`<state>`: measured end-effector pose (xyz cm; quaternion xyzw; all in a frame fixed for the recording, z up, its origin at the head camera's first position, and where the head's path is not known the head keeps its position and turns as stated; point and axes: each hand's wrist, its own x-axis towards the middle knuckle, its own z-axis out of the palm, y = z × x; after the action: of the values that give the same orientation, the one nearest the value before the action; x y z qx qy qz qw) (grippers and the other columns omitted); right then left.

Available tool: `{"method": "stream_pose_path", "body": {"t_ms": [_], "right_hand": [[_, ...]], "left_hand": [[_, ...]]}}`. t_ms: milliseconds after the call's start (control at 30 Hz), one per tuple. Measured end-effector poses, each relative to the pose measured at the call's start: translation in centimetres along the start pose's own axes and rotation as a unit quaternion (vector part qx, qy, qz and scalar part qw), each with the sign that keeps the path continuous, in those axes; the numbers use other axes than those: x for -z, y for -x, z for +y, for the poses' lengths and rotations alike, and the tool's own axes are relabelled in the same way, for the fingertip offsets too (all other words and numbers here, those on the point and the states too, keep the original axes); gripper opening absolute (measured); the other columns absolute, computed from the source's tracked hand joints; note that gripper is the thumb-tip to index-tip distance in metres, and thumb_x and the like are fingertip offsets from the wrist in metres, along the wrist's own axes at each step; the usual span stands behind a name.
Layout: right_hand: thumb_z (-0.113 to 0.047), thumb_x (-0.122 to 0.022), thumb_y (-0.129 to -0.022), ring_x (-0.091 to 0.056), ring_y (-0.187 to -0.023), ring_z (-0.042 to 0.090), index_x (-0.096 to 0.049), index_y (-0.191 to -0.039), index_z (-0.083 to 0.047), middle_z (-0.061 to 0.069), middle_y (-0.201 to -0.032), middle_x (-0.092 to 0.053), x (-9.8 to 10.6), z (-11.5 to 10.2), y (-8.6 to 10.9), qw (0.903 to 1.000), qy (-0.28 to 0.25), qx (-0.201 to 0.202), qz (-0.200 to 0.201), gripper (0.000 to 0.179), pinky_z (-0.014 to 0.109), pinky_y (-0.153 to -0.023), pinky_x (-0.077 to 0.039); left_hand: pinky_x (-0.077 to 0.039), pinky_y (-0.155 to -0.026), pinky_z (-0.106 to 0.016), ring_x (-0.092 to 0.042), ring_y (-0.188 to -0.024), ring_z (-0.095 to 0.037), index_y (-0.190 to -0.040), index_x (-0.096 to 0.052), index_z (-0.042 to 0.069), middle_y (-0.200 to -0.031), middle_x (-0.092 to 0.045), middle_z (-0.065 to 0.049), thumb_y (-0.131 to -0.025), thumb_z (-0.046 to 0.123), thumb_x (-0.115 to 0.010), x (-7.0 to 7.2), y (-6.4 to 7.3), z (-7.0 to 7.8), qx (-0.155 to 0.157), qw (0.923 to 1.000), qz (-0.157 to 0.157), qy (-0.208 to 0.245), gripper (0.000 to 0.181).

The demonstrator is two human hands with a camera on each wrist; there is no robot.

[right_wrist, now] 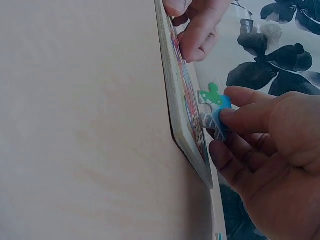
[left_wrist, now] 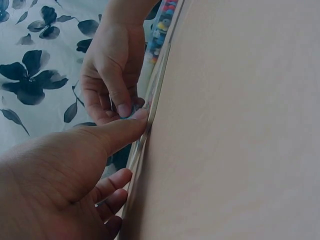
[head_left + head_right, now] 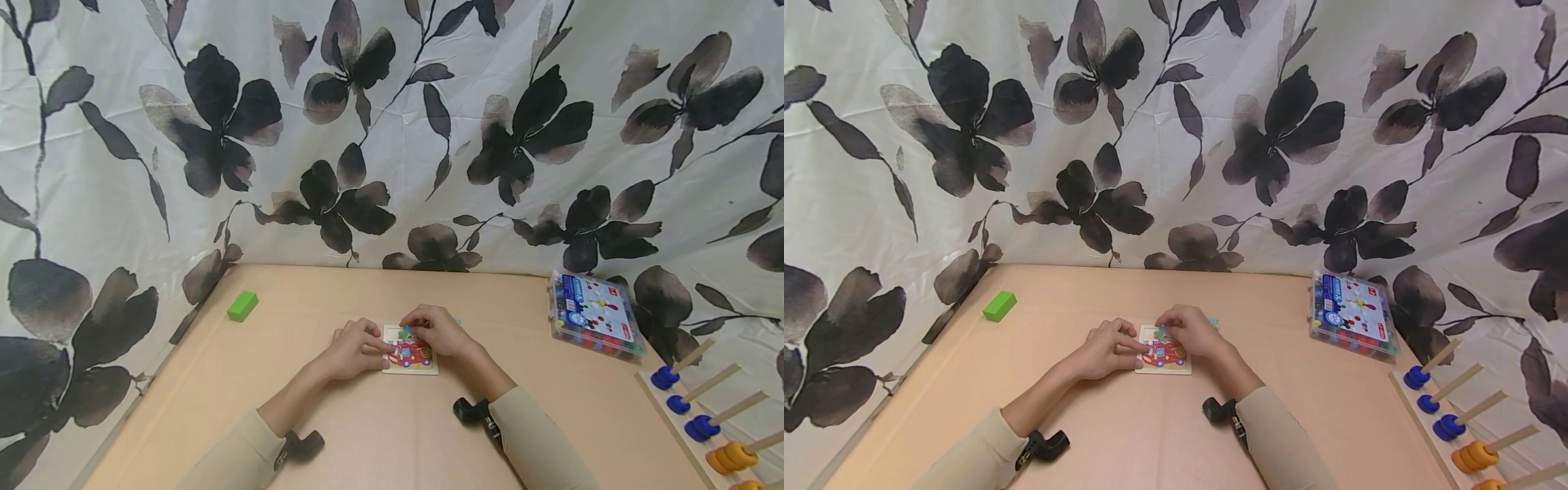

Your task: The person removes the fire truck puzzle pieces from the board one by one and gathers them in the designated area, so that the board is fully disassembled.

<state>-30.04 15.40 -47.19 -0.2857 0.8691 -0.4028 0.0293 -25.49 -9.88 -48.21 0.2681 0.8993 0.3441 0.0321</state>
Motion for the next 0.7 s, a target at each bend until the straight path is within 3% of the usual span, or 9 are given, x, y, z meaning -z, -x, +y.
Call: {"method": "stream_pose_path", "body": {"t_ms": [700], "right_hand": [[0.000,-0.068,-0.097,-0.058,-0.087,0.019,-0.079,-0.115,-0.008,0.004,-0.100,-0.071,1.6,0.5,0.7,0.9998,-0.015,-0.001,0.011,0.022,0.028,-0.078,-0.050]], "left_hand": [[-0.027,-0.091,-0.045,-0.042,-0.109,-0.019,-0.111,-0.083,0.027,-0.119,-0.055,0.004,-0.087,0.036,-0.084,-0.1,0.0,-0.1,0.002,1.0000,-0.002,-0.001,0.026]]}}
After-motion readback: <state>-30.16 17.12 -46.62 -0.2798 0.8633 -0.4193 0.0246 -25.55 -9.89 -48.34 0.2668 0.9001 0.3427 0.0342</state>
